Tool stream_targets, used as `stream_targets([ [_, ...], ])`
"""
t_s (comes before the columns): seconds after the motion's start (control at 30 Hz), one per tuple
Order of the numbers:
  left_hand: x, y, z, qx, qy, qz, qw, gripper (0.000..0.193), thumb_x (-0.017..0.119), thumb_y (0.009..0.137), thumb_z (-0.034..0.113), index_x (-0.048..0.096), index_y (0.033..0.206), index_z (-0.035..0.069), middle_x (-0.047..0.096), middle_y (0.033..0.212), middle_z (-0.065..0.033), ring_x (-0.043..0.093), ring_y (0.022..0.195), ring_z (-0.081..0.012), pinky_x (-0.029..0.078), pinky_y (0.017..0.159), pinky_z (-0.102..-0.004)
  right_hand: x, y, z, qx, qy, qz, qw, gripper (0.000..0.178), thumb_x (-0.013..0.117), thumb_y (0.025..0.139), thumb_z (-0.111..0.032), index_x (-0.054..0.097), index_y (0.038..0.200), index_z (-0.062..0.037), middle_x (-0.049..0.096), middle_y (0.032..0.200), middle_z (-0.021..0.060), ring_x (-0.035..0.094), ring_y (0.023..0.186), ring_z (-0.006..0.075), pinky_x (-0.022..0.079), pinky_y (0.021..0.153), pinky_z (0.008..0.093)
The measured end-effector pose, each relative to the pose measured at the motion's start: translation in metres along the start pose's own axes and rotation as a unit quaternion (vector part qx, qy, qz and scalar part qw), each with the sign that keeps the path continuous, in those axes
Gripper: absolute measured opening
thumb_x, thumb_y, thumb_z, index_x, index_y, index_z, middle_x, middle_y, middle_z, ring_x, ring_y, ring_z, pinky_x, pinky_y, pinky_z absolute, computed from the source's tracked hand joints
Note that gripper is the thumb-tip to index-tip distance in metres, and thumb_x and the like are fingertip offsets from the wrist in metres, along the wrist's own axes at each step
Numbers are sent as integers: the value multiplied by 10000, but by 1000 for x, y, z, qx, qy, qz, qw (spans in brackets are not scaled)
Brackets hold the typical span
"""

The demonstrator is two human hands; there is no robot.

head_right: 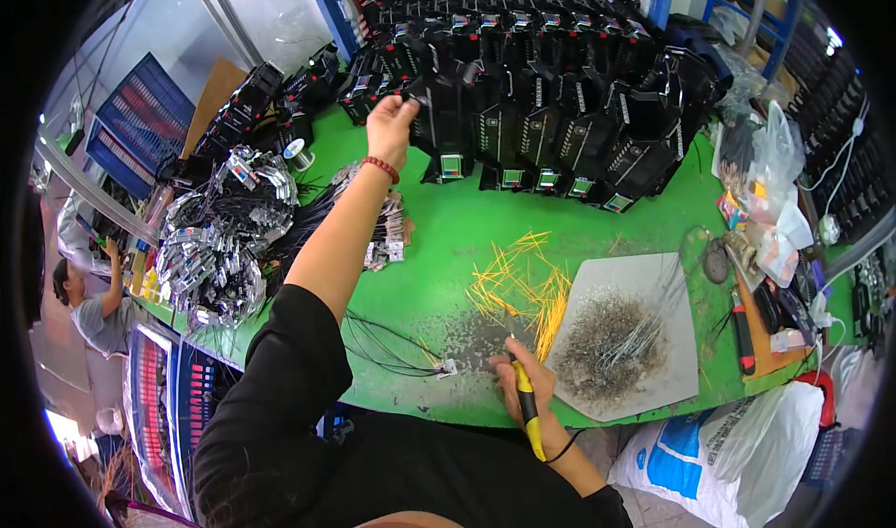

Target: The person solders wires onto circuit boards using a soldering iron on a workbench.

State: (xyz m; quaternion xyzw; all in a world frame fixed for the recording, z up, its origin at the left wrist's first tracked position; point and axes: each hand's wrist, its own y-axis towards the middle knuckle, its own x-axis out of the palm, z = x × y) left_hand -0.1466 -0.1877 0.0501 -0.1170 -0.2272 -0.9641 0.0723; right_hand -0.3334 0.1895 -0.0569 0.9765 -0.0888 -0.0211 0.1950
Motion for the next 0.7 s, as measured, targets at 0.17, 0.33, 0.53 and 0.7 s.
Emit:
stream_targets([
  [0.17, 0, -3, 76, 156, 163, -36, 973, 90, 646, 846, 48, 582, 842, -15, 594, 663, -9, 536, 650, -49, 441, 578, -236, 2, -4, 5, -8, 34, 2, 999, 257, 571, 923, -55, 568, 1169, 23, 648, 796, 89, 637, 627, 123, 458, 470, 209],
  [0.33, -27, -96, 169, 485, 410, -400, 661, 200, 643, 695, 139, 575, 869, 66, 573, 699, -71, 617, 622, -238, 490, 540, -339, -26, 13, -32, -36, 90, 145, 985, 142, 565, 922, -78, 531, 1049, -24, 640, 794, 133, 631, 617, 158, 508, 551, 258],
  [0.53, -65, -170, 199, 489, 434, -440, 615, 174, 617, 695, 133, 555, 838, 56, 576, 748, -35, 601, 620, -175, 478, 520, -301, -25, 111, -101, -184, -88, 60, 977, 309, 672, 836, -58, 534, 1109, -18, 657, 1049, 160, 644, 954, 231, 505, 851, 332],
  [0.7, -75, -213, 202, 462, 418, -518, 586, 194, 627, 695, 88, 590, 874, 23, 650, 914, -84, 658, 763, -180, 525, 614, -266, 16, 153, -147, -167, -348, -125, 914, 428, 784, 750, -178, 602, 1117, -54, 658, 911, 102, 621, 770, 214, 477, 733, 237],
])
